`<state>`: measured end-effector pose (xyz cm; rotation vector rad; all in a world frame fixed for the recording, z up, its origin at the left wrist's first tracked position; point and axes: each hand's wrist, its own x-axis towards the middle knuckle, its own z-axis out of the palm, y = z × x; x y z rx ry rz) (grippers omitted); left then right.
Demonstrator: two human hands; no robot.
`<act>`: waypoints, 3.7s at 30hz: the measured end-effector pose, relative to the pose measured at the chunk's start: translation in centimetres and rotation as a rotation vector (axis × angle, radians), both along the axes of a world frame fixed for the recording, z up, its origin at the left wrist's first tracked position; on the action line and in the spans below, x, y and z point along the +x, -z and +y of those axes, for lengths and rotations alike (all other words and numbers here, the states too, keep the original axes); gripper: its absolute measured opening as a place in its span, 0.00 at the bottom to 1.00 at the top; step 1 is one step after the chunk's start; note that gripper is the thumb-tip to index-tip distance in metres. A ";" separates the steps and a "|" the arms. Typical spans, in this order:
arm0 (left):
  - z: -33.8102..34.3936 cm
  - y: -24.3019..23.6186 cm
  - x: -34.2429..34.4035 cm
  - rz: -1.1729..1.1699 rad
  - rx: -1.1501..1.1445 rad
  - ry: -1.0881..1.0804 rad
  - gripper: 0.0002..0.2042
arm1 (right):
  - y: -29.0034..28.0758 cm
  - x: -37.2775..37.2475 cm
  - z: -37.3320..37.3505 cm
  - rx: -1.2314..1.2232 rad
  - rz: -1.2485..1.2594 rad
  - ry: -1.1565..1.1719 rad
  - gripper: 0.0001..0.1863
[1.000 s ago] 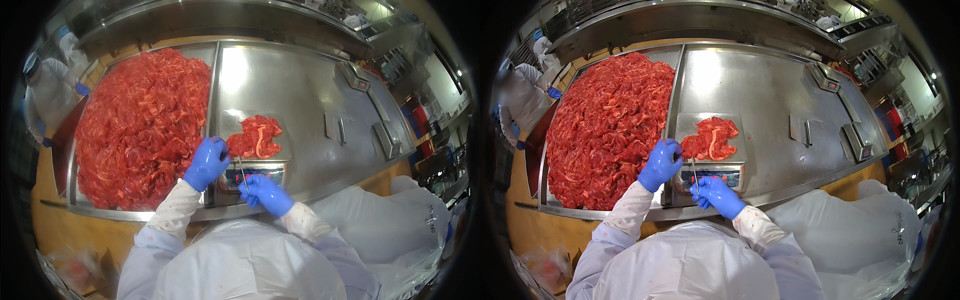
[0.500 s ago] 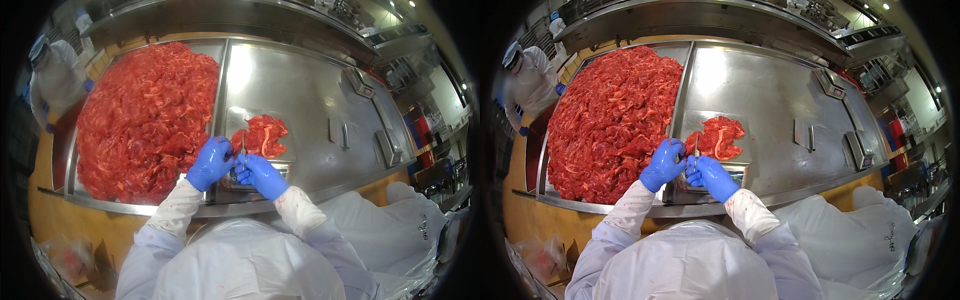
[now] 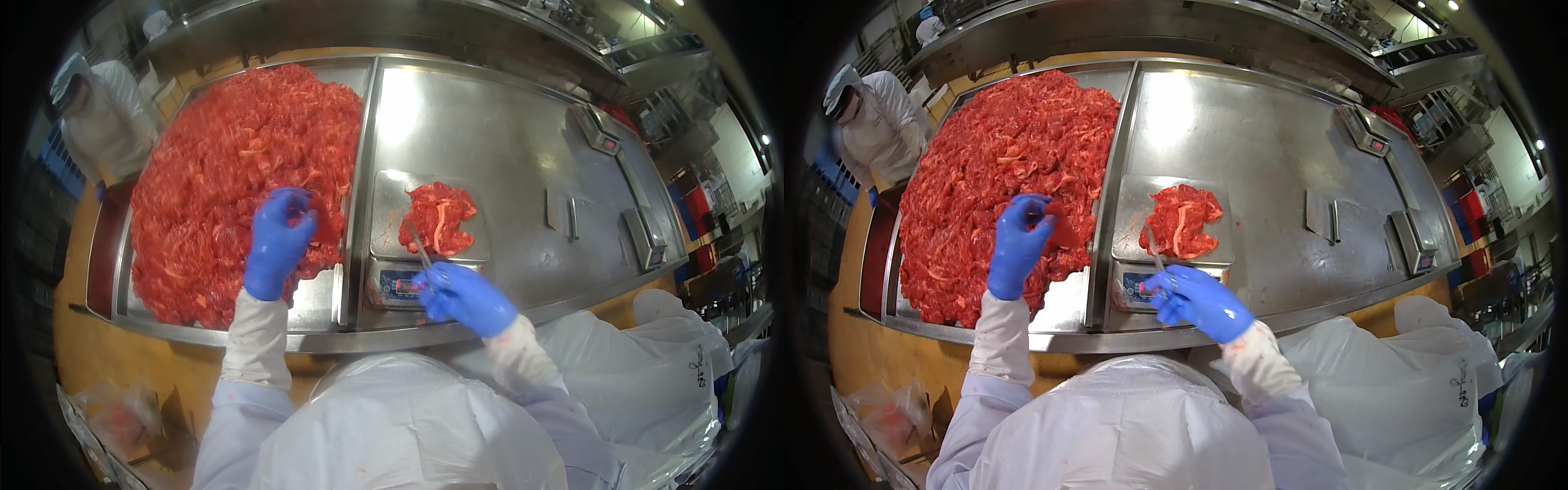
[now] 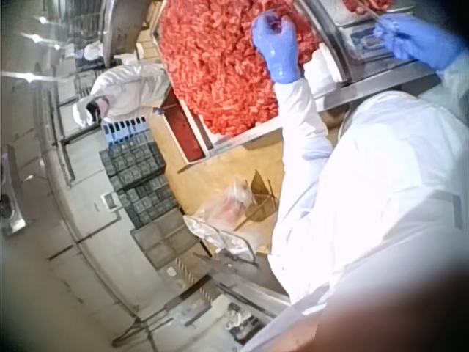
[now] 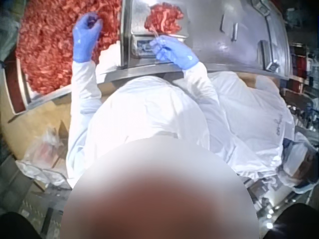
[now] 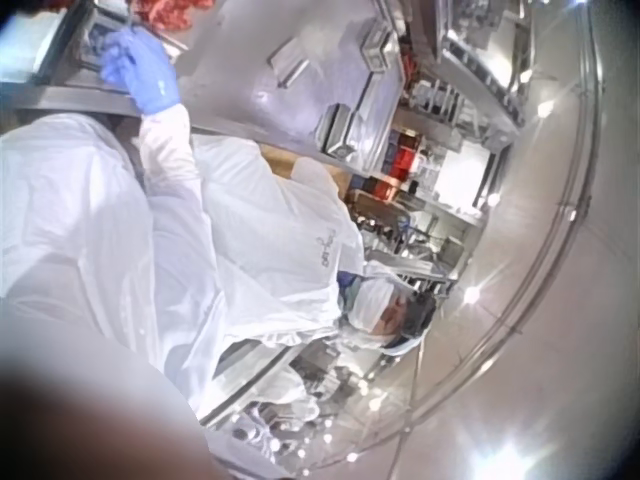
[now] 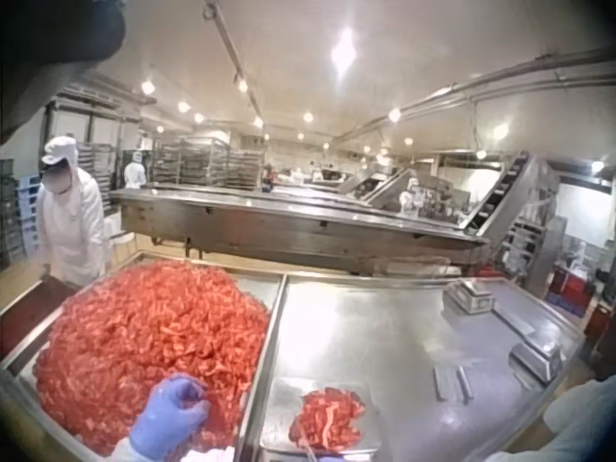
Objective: The person uses scissors to trim small pieces of raw red meat on a digital scale in a commercial kitchen. They repeatedly pick up meat from a large pile, place it on the scale, cut off excess fat or tissue, and return the trimmed meat to the pile. The person also briefly moves a large metal tray of meat to the side.
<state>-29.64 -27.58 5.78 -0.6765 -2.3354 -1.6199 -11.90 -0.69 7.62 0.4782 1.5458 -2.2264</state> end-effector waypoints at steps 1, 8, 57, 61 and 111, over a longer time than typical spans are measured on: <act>-0.8 0.2 -0.5 -0.031 -0.066 -0.012 0.08 | -0.2 0.9 1.6 0.015 0.061 0.021 0.19; -1.8 3.5 -0.9 0.046 -0.445 -0.014 0.12 | -0.7 3.1 6.5 0.115 0.299 0.245 0.20; 3.2 3.6 -2.2 -0.234 -0.333 0.067 0.08 | -0.6 3.7 6.5 0.304 0.317 0.289 0.18; 6.4 3.8 -4.0 0.113 -0.563 0.056 0.11 | 0.2 3.3 6.7 0.335 0.270 0.289 0.18; 5.4 -4.5 3.2 -0.210 -0.018 -0.028 0.09 | 2.2 -4.8 1.3 -0.057 -0.020 -0.019 0.16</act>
